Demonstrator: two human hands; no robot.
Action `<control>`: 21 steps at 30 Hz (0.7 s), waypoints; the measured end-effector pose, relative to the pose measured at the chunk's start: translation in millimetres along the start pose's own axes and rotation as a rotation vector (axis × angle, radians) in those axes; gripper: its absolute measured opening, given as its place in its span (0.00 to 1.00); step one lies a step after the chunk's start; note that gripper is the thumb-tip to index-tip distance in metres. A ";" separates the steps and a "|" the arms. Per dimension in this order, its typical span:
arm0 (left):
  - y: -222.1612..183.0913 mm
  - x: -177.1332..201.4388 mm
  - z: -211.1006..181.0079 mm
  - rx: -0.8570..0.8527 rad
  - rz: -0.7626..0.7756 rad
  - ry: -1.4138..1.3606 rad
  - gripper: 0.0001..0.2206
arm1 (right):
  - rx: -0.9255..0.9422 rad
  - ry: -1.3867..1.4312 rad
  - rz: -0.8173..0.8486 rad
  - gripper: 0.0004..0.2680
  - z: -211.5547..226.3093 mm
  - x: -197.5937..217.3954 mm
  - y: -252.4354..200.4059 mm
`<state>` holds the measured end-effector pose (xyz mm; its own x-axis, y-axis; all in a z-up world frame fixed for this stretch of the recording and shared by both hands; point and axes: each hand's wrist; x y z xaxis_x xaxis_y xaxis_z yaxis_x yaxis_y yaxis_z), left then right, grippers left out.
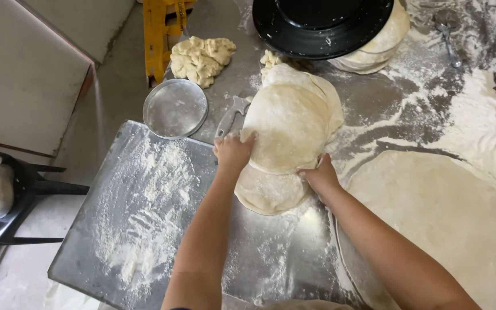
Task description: The recorder rolls out dough with a rolling pin and uses a metal circular cutter to create uniform dough circles.
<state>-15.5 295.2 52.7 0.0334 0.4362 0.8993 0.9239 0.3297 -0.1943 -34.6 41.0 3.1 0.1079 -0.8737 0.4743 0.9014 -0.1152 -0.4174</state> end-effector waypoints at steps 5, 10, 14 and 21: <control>42.7 4.2 -7.6 0.183 0.089 -0.158 0.36 | -0.393 0.406 0.227 0.26 18.7 5.7 -18.0; 45.8 -22.9 13.5 0.204 0.199 -0.206 0.36 | -0.456 0.359 0.314 0.26 3.5 -6.9 -29.3; 28.1 -55.9 43.1 -0.166 -0.052 -0.160 0.34 | -0.184 0.438 0.217 0.29 15.7 -7.6 -51.6; 2.1 34.2 -0.7 -0.199 0.422 0.193 0.53 | -0.495 0.966 0.329 0.27 -3.4 11.7 -95.6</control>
<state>-12.1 310.2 83.3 0.4721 0.3278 0.8183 0.8688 -0.0158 -0.4948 -120.9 40.1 45.9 -0.2532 -0.8705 -0.4220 0.6009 0.2004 -0.7738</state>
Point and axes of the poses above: each hand's wrist, its own y-axis towards the middle knuckle, its own x-axis out of the back of the hand, z = x × y, and after that the axes turned 1 degree about -x, right-handed
